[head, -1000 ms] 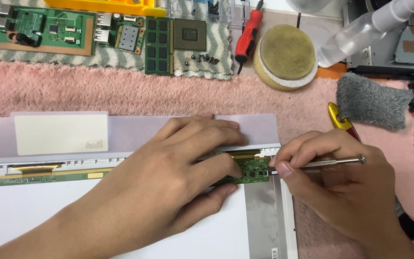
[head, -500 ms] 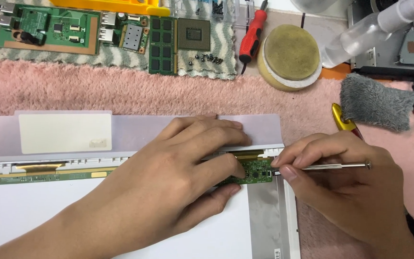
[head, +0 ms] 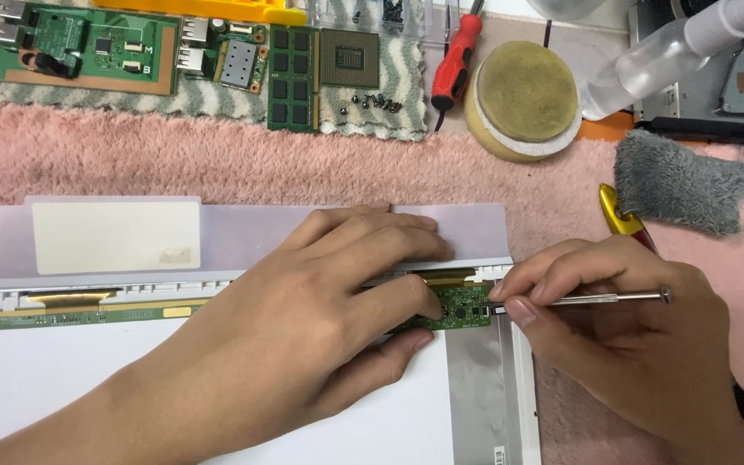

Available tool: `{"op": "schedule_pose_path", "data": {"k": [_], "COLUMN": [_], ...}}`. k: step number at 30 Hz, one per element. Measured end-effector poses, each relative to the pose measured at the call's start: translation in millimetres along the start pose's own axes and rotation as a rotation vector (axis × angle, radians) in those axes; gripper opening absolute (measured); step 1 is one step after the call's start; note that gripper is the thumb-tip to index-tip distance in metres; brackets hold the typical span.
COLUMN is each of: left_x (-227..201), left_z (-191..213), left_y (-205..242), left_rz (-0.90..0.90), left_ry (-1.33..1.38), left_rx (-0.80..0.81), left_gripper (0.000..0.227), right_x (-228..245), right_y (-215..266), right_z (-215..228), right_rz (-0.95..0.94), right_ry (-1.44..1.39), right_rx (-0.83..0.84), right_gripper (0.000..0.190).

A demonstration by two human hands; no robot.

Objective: The person cleans a laptop lid with a sponge, then retrieves a detached laptop screen from a shelf. They place the screen face down on a workbench and use a small metal tool to carefully pry open the connector latches on the circuit board attached to the back of the screen.

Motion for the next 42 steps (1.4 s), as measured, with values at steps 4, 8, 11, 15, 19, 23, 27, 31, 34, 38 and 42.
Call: {"op": "schedule_pose_path", "data": {"k": [4,8,11,15,19,23,27,31,34,38,42], "left_x": [-0.3,0.3,-0.1,-0.4,-0.4,0.4,0.7,0.5,0.2,0.3,0.8], "left_z": [0.3,-0.6,0.2,0.5,0.6,-0.5,0.0,-0.5,-0.5,-0.6,-1.1], "left_y": [-0.7,-0.2,0.0,0.3,1.2,1.8,2.4,2.3,2.2,2.2,3.0], "left_rz": [-0.001,-0.002,-0.007,-0.012,-0.012,-0.02,-0.017,-0.022,-0.019,-0.019,-0.015], "left_ry": [0.004,-0.004,0.006,0.011,0.013,0.016,0.025,0.013,0.012,0.007,0.009], "left_rx": [-0.001,0.0,-0.006,-0.01,-0.018,-0.027,-0.031,-0.035,-0.032,-0.026,-0.032], "left_gripper": [0.015,0.016,0.016,0.017,0.015,0.014,0.013,0.012,0.012,0.013,0.014], "right_x": [-0.7,0.8,-2.7,-2.7,-5.5,-9.5,-4.1,-2.5,-2.4,0.9,-1.8], "right_y": [0.9,0.4,1.2,2.4,5.2,4.7,5.5,8.2,8.0,6.0,6.5], "right_z": [0.5,1.7,2.6,1.6,1.3,2.3,0.5,2.4,2.2,1.6,1.6], "right_rz": [-0.023,-0.021,-0.05,-0.04,-0.052,-0.101,-0.125,-0.198,-0.156,-0.092,-0.081], "right_ry": [0.002,0.061,0.063,0.066,-0.006,0.003,-0.07,-0.023,-0.052,-0.09,-0.109], "right_rx": [-0.007,-0.004,-0.006,0.006,-0.012,-0.027,-0.043,-0.094,-0.07,-0.036,-0.037], "right_gripper": [0.017,0.015,0.016,0.014,0.016,0.016,0.018,0.022,0.022,0.024,0.024]}}
Point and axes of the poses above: each hand's wrist, its own y-axis away from the middle knuckle, its own z-axis out of the back of the hand, x = y × z, the point moved 6 cm from there along -y, towards the middle knuckle, and after that the axes turned 15 degrees about x, right-handed, at the moved point
